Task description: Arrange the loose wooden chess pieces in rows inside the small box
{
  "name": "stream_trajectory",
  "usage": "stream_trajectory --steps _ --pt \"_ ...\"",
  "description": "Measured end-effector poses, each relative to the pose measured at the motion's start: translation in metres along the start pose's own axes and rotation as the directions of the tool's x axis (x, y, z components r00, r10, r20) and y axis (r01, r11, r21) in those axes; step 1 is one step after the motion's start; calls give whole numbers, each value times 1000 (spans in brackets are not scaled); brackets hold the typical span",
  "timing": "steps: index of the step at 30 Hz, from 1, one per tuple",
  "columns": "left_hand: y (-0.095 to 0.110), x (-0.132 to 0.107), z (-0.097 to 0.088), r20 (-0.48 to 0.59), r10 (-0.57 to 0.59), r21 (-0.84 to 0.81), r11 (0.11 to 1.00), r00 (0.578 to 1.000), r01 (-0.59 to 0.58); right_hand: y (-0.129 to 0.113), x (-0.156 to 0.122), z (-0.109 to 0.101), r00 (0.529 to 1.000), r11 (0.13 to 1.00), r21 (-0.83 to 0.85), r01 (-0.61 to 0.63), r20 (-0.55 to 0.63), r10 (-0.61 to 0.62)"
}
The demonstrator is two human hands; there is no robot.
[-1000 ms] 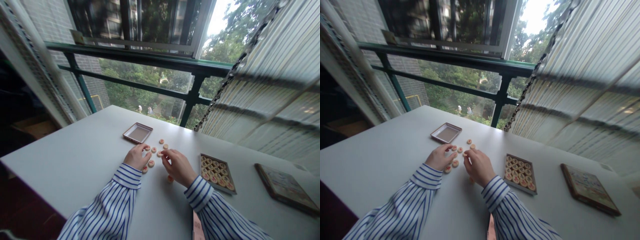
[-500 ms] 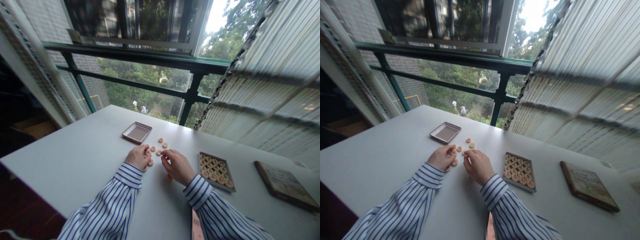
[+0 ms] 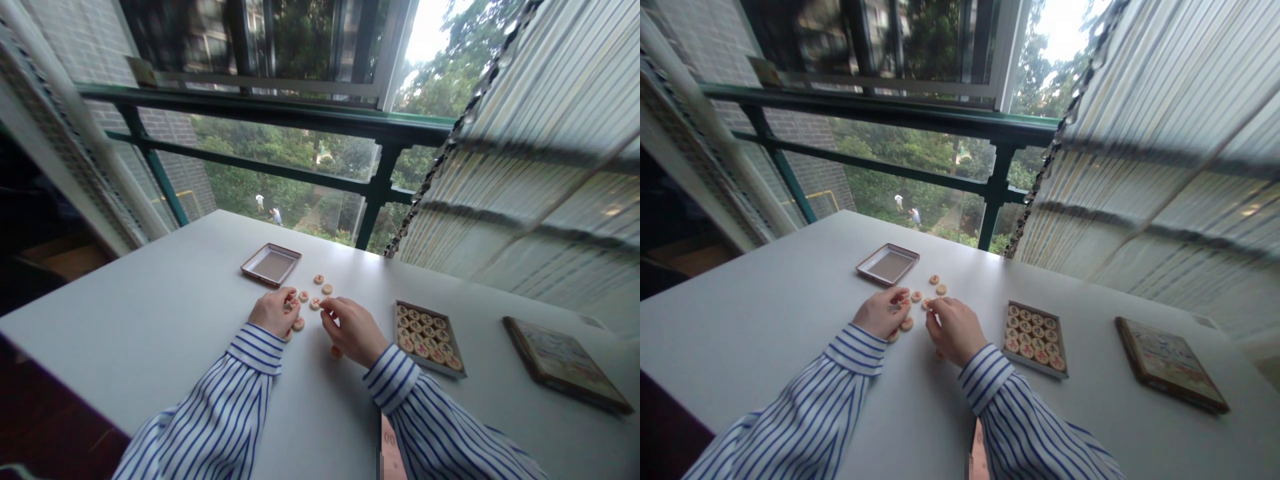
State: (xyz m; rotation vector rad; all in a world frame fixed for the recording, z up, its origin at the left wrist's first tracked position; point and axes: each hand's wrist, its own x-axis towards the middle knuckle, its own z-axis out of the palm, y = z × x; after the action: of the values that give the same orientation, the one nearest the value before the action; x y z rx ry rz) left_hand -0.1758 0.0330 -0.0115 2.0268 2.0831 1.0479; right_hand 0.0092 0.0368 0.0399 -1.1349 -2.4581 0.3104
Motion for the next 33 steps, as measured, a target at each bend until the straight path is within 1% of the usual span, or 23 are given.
stream_trajectory --steps 7,11,14,19,23,29,33 --pt "8 0 -4 -110 1 -70 998 994 -9 2 -1 0 1000 1000 19 4 -20 -3" --pt "8 1 -3 -206 37 -108 992 978 -61 2 -1 -1 1000 1000 14 -3 -24 4" --pt "9 1 -2 -252 72 -134 985 965 -108 2 -2 -3 1000 1000 22 -5 -29 6" --pt "12 -1 -4 -297 106 -159 974 949 -158 4 -2 -7 999 1000 31 -1 -39 2" --pt "16 -2 -3 -333 120 -192 963 935 -192 6 -1 -14 997 999 50 2 -72 2" --pt "23 -2 -1 -353 117 -200 960 928 -198 9 -9 -32 991 997 80 5 -134 6" --pt "34 -4 -4 -351 131 -178 963 927 -204 14 -18 -46 989 997 79 -12 -148 24"
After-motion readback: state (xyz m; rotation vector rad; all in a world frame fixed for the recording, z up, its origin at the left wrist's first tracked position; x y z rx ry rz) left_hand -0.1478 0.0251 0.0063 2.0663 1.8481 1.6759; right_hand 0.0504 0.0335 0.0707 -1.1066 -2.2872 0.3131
